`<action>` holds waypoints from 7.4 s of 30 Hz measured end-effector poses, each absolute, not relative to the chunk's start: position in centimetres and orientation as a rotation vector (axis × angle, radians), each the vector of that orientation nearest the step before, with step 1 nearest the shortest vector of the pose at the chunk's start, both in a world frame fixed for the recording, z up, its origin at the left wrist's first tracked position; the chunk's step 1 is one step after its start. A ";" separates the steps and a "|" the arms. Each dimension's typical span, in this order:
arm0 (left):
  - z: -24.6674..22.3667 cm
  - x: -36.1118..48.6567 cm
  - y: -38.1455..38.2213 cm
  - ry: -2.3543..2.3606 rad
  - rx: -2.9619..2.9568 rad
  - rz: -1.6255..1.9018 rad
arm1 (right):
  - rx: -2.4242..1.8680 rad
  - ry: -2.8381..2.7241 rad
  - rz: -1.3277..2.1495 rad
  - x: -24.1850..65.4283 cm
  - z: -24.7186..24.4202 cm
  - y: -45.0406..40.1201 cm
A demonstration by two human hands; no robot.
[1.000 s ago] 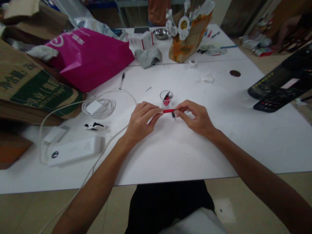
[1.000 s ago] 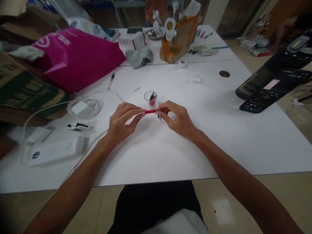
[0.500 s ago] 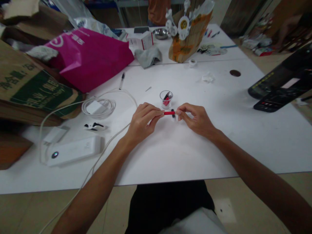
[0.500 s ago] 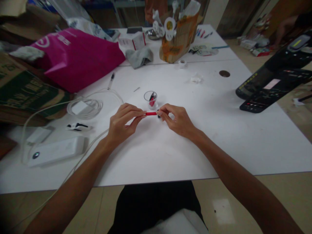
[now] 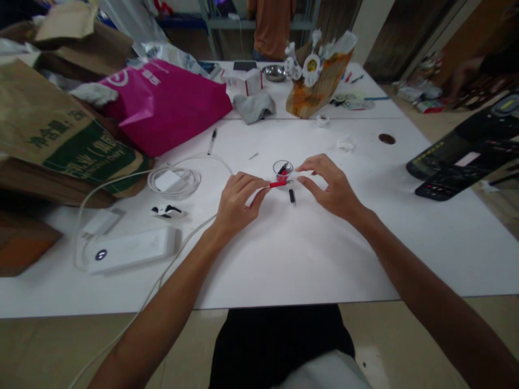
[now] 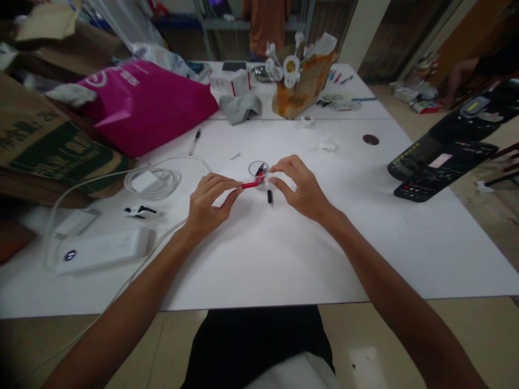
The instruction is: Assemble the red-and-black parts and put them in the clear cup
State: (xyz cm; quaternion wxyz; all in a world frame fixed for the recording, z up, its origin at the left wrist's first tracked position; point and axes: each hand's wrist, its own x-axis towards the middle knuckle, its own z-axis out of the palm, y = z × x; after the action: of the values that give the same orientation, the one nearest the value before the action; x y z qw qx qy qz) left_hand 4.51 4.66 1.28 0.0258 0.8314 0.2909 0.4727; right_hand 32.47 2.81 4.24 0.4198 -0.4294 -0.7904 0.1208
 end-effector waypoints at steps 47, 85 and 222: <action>1.4 2.9 5.9 1.020 2.528 1.430 | -1.168 -2.899 -0.167 29.0 12.3 10.7; 1.8 3.6 5.4 1.071 2.376 1.548 | -1.121 -2.641 0.195 30.5 14.6 9.2; 0.8 6.3 4.1 0.799 2.562 1.193 | -1.009 -1.921 0.556 33.7 1.5 1.1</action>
State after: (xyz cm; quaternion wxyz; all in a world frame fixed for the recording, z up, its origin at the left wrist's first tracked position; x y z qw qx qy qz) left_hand 6.33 4.07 0.76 0.1019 0.8678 0.2707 0.4041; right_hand 33.73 1.12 1.52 0.4357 -0.4053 -0.7721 0.2232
